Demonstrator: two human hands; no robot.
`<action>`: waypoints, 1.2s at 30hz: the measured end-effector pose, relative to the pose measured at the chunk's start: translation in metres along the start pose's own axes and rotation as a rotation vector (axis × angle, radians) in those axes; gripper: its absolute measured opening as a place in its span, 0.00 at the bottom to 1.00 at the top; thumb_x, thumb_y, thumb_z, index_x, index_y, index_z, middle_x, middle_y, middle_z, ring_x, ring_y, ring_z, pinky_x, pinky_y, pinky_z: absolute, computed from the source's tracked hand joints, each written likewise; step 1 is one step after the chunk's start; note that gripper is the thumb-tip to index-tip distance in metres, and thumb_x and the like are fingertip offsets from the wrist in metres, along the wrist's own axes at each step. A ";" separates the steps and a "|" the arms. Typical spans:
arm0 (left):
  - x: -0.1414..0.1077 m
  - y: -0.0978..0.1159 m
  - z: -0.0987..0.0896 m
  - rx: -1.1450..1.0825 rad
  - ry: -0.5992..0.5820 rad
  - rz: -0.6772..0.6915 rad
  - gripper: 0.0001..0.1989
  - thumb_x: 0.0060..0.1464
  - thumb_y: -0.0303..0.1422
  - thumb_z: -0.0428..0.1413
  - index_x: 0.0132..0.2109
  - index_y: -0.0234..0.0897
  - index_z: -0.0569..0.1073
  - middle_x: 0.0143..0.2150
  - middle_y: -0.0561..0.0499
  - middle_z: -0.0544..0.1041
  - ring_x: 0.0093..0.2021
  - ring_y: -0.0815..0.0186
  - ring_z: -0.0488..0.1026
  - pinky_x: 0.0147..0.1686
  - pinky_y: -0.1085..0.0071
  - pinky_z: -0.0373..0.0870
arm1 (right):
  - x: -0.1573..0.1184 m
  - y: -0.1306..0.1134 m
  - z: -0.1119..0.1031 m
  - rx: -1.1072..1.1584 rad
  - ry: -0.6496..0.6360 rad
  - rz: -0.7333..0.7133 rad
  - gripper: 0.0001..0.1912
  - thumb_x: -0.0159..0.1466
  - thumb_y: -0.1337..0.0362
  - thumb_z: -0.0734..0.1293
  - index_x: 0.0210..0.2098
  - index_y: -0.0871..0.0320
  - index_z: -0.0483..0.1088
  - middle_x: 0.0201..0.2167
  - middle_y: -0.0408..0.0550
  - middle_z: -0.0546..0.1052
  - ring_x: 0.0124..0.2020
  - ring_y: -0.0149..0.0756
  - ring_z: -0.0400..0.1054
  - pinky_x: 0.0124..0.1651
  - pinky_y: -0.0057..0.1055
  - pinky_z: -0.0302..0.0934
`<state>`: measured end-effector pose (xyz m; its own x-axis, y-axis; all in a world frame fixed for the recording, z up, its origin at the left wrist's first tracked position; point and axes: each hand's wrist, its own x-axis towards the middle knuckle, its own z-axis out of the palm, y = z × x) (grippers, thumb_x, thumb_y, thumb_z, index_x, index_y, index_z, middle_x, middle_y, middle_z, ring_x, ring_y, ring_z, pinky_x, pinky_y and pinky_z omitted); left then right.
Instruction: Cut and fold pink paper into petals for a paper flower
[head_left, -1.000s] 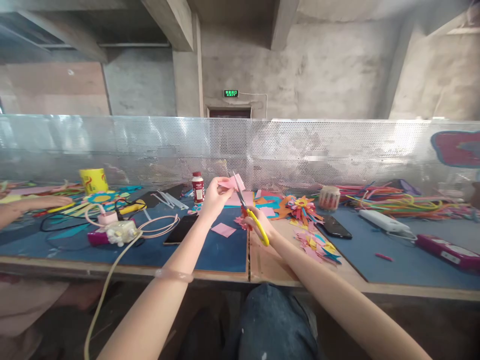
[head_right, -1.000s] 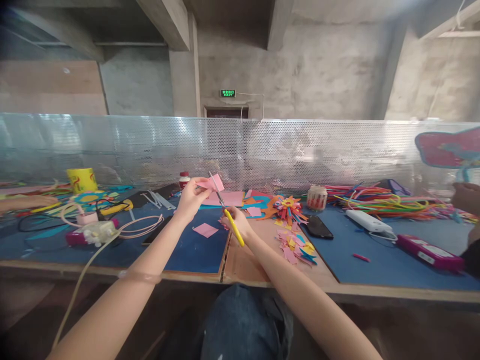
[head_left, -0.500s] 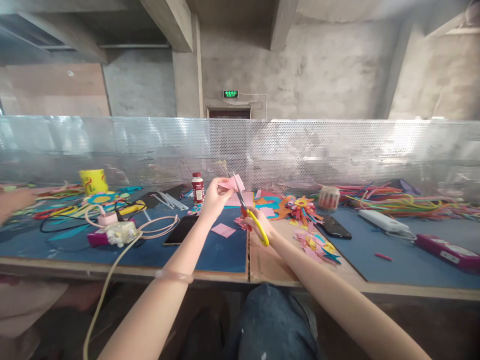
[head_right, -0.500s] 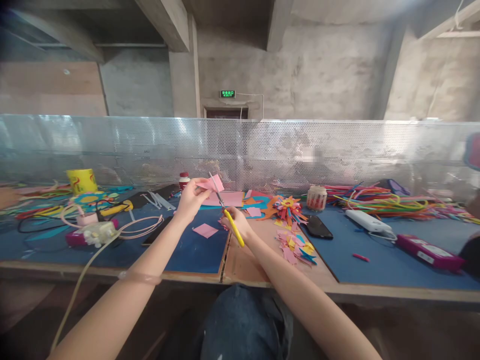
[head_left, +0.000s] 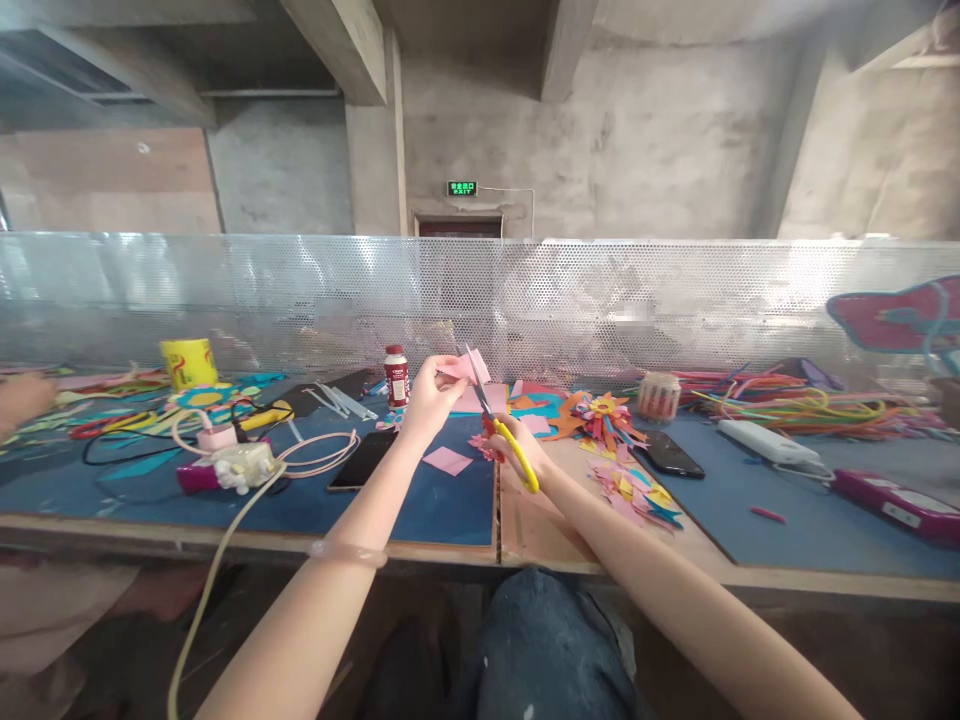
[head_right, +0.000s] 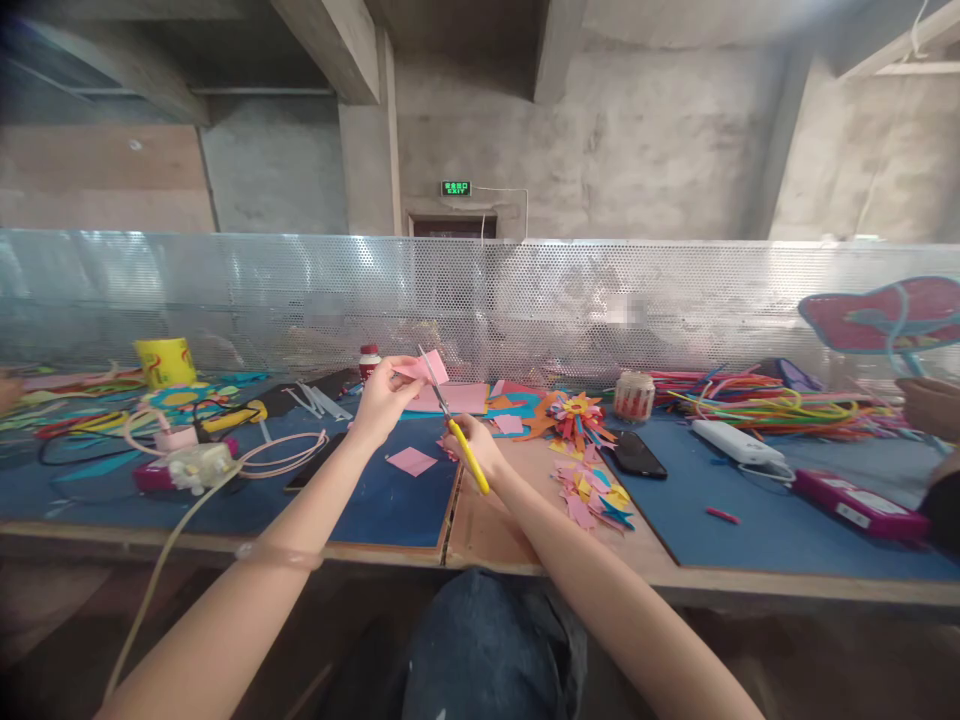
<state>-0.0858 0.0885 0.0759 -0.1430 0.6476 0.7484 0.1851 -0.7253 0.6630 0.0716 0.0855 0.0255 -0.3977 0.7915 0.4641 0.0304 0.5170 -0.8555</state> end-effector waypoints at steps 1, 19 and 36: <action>0.000 0.000 0.000 0.002 -0.002 0.001 0.15 0.44 0.30 0.56 0.41 0.37 0.65 0.33 0.50 0.72 0.32 0.66 0.72 0.31 0.70 0.68 | 0.000 0.000 0.000 0.005 0.000 0.005 0.07 0.47 0.67 0.60 0.28 0.59 0.61 0.17 0.37 0.63 0.19 0.26 0.56 0.23 0.25 0.52; 0.000 0.003 0.001 0.059 0.004 0.027 0.15 0.45 0.32 0.57 0.42 0.37 0.66 0.38 0.48 0.73 0.38 0.64 0.72 0.38 0.66 0.67 | 0.001 0.007 0.001 -0.076 0.059 -0.032 0.05 0.49 0.67 0.58 0.27 0.58 0.61 0.15 0.36 0.63 0.16 0.26 0.57 0.21 0.23 0.52; 0.000 0.010 0.003 0.118 -0.002 0.078 0.14 0.46 0.29 0.56 0.42 0.36 0.66 0.41 0.48 0.72 0.38 0.66 0.71 0.40 0.66 0.67 | 0.000 0.006 0.003 -0.129 0.082 -0.003 0.04 0.50 0.65 0.57 0.24 0.58 0.60 0.12 0.37 0.64 0.14 0.27 0.60 0.18 0.22 0.53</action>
<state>-0.0809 0.0821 0.0819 -0.1219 0.5907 0.7976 0.3087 -0.7412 0.5961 0.0688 0.0871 0.0199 -0.3218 0.8111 0.4885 0.1488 0.5528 -0.8199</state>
